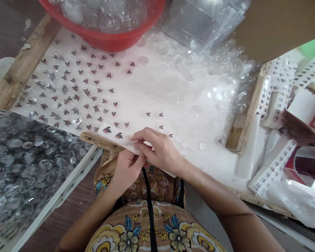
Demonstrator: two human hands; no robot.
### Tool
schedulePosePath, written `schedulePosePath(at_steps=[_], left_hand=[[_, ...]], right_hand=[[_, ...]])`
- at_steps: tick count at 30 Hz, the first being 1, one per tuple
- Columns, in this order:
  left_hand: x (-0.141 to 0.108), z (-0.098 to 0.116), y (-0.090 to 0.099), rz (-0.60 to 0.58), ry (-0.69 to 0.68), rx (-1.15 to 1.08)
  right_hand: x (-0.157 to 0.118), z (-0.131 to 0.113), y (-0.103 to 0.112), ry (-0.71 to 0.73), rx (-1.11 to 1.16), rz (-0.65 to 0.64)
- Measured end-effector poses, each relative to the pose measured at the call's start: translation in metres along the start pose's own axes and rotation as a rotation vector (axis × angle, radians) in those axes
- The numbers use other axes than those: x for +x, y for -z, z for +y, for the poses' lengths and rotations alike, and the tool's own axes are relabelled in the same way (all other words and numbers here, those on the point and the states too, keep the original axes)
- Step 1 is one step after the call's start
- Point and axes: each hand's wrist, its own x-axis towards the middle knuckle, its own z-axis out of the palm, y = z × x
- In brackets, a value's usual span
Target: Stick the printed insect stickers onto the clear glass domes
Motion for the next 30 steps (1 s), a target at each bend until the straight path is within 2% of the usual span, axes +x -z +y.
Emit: schedulePosePath(at_steps=[14, 24, 30], left_hand=[[-0.001, -0.003, 0.0, -0.007, 0.045, -0.032], [0.0, 0.003, -0.001, 0.006, 0.053, -0.045], [-0.004, 0.0, 0.001, 0.005, 0.084, -0.056]], right_hand=[[0.0, 0.0, -0.002, -0.039, 0.032, 0.011], [-0.002, 0.0, -0.003, -0.052, 0.042, 0.023], [-0.012, 0.009, 0.007, -0.15, 0.208, -0.009]])
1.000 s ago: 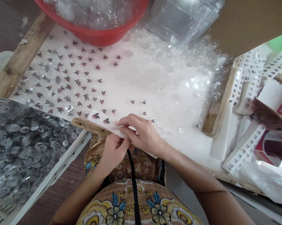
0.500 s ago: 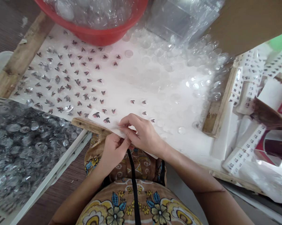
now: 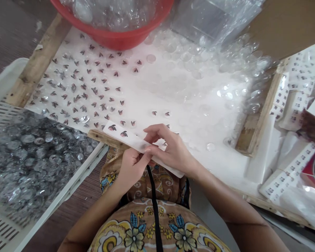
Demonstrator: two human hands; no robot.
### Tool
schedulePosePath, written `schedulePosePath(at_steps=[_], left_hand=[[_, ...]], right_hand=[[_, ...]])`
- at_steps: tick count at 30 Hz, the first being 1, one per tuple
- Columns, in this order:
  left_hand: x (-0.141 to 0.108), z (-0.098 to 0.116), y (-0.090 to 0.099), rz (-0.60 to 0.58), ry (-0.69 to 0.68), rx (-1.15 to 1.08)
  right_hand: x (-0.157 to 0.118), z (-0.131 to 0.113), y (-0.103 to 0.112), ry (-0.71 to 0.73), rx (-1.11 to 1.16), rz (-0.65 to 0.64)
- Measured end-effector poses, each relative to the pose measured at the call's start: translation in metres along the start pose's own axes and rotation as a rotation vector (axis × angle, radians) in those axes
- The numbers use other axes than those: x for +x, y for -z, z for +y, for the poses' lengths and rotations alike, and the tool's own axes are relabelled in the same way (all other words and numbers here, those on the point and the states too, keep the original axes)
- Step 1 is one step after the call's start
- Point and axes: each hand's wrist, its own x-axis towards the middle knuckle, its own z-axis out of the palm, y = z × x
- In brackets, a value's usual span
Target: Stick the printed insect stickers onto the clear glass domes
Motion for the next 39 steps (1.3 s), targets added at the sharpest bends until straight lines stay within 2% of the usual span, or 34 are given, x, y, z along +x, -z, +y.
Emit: schedulePosePath(at_steps=[3, 8, 12, 16, 19, 22, 26, 31, 33, 35, 37, 39], left_hand=[[-0.002, -0.001, -0.001, 0.02, 0.045, -0.079], [-0.004, -0.001, -0.002, 0.041, 0.058, -0.215], [-0.003, -0.005, 0.001, 0.123, 0.049, -0.344], [-0.002, -0.006, 0.001, 0.118, 0.076, -0.283], [-0.001, -0.002, -0.002, 0.085, 0.088, -0.199], [0.0, 0.001, -0.004, 0.072, 0.064, -0.157], [0.001, 0.001, -0.004, 0.062, 0.07, -0.106], [0.002, 0.0, -0.003, 0.076, 0.037, -0.035], [0.002, 0.001, -0.004, 0.091, 0.011, -0.022], [0.002, 0.001, -0.004, 0.085, 0.02, -0.053], [0.001, 0.0, -0.004, 0.059, 0.048, -0.103], [0.001, -0.001, -0.004, 0.04, 0.059, -0.128]], right_hand=[[-0.008, 0.0, 0.01, -0.101, 0.007, -0.079], [-0.021, -0.004, 0.021, -0.272, -0.126, -0.199], [-0.029, -0.005, 0.034, -0.272, -0.168, -0.205], [-0.032, -0.008, 0.043, -0.27, -0.16, -0.252], [-0.023, -0.013, 0.037, -0.215, -0.099, -0.095], [-0.005, -0.019, 0.02, -0.14, -0.049, 0.064], [0.014, -0.021, -0.004, -0.073, -0.072, 0.138], [0.008, -0.018, -0.023, 0.046, -0.278, 0.256], [0.004, -0.021, -0.02, 0.122, -0.289, 0.253], [0.005, -0.024, -0.008, 0.171, -0.221, 0.267], [0.011, -0.021, 0.013, 0.135, -0.123, 0.347], [0.02, -0.01, 0.04, 0.025, -0.073, 0.473]])
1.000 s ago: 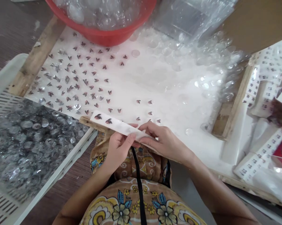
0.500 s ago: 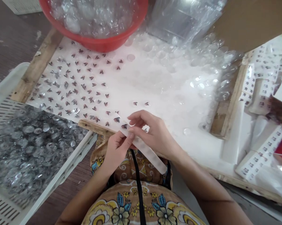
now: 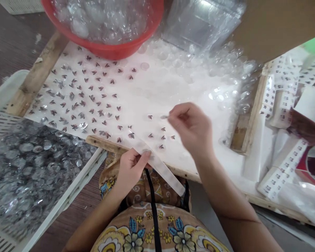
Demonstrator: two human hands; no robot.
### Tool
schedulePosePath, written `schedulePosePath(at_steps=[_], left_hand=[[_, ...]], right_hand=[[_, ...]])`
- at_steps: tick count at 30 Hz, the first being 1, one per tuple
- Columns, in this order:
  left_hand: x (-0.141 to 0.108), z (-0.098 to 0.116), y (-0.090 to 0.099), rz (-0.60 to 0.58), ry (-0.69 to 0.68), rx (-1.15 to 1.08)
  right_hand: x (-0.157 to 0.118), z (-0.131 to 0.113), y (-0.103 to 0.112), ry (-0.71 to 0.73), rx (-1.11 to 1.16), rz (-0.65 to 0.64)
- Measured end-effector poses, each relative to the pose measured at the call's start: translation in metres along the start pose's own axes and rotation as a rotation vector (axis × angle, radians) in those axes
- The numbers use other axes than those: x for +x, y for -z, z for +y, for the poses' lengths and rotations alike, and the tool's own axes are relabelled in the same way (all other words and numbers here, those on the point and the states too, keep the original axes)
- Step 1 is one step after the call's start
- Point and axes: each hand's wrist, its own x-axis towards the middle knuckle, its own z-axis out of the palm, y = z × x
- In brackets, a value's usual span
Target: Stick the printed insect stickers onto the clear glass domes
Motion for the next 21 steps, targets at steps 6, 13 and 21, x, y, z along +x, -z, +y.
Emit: schedulePosePath(at_steps=[6, 13, 21], left_hand=[[-0.001, -0.004, 0.002, -0.006, 0.008, 0.014], [-0.001, -0.003, 0.002, -0.005, 0.002, 0.026], [0.0, -0.004, 0.002, -0.014, 0.014, 0.021]], right_hand=[[0.051, 0.06, 0.026, -0.232, -0.133, 0.076], [0.073, 0.077, 0.007, -0.34, -0.146, -0.021], [0.075, 0.078, 0.007, -0.352, -0.196, -0.031]])
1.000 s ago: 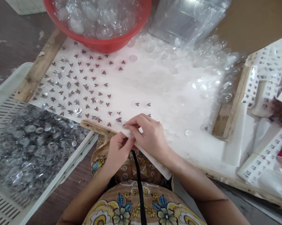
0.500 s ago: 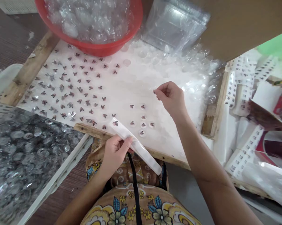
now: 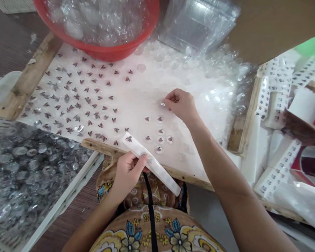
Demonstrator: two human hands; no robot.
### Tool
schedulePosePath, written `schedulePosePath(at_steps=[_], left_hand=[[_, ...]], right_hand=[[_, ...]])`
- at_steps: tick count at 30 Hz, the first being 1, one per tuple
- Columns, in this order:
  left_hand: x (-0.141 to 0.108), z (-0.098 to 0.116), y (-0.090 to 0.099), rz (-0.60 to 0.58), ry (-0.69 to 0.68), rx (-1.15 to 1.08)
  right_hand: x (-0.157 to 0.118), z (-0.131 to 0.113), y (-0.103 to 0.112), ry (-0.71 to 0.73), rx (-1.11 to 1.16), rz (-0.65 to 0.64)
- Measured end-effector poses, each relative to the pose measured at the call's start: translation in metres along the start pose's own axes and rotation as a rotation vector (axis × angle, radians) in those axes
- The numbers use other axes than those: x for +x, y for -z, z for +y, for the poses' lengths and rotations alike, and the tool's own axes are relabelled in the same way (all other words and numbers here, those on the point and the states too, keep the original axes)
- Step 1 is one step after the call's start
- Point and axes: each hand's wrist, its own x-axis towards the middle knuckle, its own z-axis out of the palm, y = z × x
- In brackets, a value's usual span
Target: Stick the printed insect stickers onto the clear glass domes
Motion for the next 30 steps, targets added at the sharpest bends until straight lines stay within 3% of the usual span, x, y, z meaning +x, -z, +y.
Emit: schedulePosePath(at_steps=[8, 16, 25, 28, 30], left_hand=[[-0.001, 0.001, 0.0, 0.002, -0.007, 0.011], [-0.001, -0.001, -0.001, 0.004, -0.013, 0.006], [0.0, 0.002, -0.002, 0.003, -0.021, -0.018], [0.0, 0.002, -0.002, -0.007, -0.022, -0.017], [0.0, 0.002, -0.002, -0.011, -0.027, -0.013]], right_hand=[[0.001, 0.003, -0.008, 0.054, -0.087, 0.011], [-0.016, 0.001, -0.014, 0.238, -0.325, 0.029], [-0.042, -0.006, -0.008, 0.216, -0.387, -0.046], [-0.057, -0.025, -0.008, 0.316, -0.289, -0.036], [-0.069, -0.041, -0.011, 0.36, -0.106, -0.179]])
